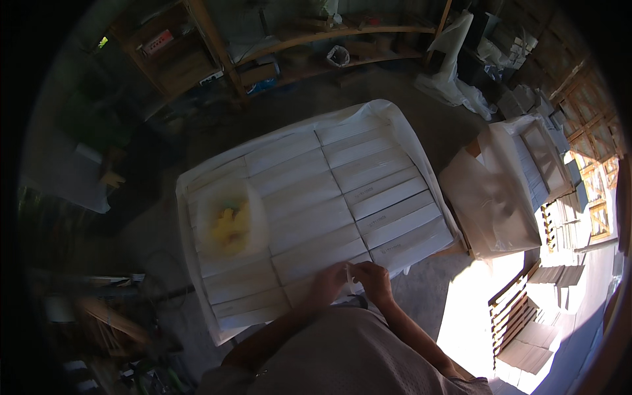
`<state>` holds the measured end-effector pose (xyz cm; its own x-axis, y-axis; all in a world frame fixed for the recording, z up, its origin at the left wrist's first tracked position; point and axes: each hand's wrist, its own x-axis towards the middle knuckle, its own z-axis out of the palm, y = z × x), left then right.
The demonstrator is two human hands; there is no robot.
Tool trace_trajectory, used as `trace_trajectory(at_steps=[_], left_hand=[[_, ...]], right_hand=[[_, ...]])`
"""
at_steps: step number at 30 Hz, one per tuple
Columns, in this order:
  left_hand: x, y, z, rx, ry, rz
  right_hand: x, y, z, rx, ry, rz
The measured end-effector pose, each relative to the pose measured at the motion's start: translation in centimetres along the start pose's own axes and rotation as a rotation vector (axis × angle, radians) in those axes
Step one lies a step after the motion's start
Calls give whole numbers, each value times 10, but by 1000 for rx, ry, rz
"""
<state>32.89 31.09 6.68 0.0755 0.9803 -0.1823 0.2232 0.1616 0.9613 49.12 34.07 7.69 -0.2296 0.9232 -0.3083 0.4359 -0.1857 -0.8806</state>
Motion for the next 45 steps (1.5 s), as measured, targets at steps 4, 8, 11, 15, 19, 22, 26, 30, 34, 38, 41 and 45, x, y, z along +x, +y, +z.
trace_trajectory(at_steps=[4, 8, 11, 15, 19, 22, 26, 30, 34, 38, 41, 45], left_hand=[[-4, 2, -2, 32, 35, 65], [-4, 1, -4, 39, 105, 71], [-4, -2, -4, 99, 122, 117], [-3, 1, -4, 219, 181, 164], [-1, 3, -9, 102, 213, -22], [5, -9, -35, -59, 167, -256], [19, -38, -94, -57, 457, -139], [24, -51, -195, 356, 754, -34], [29, -53, -255, 1081, 696, -367], [38, -51, -258, 1298, 586, -619], [47, -43, -236, 1256, 716, -472], [57, -35, -179, 1065, 668, -60]], right_hand=[[1, 1, 3, -27, 0, -103], [3, -8, 4, 100, -24, 56], [2, -9, 4, 144, -40, 63], [3, 5, 7, 106, 25, -95], [10, 20, 4, 224, 154, -113], [16, 27, -6, 430, 276, 112], [18, 40, -34, 569, 407, 259], [8, 68, -58, 588, 521, 255], [-1, 100, -82, 433, 609, 339], [-4, 127, -82, 309, 666, 380], [-1, 143, -73, 192, 683, 420], [3, 156, -59, 27, 677, 359]])
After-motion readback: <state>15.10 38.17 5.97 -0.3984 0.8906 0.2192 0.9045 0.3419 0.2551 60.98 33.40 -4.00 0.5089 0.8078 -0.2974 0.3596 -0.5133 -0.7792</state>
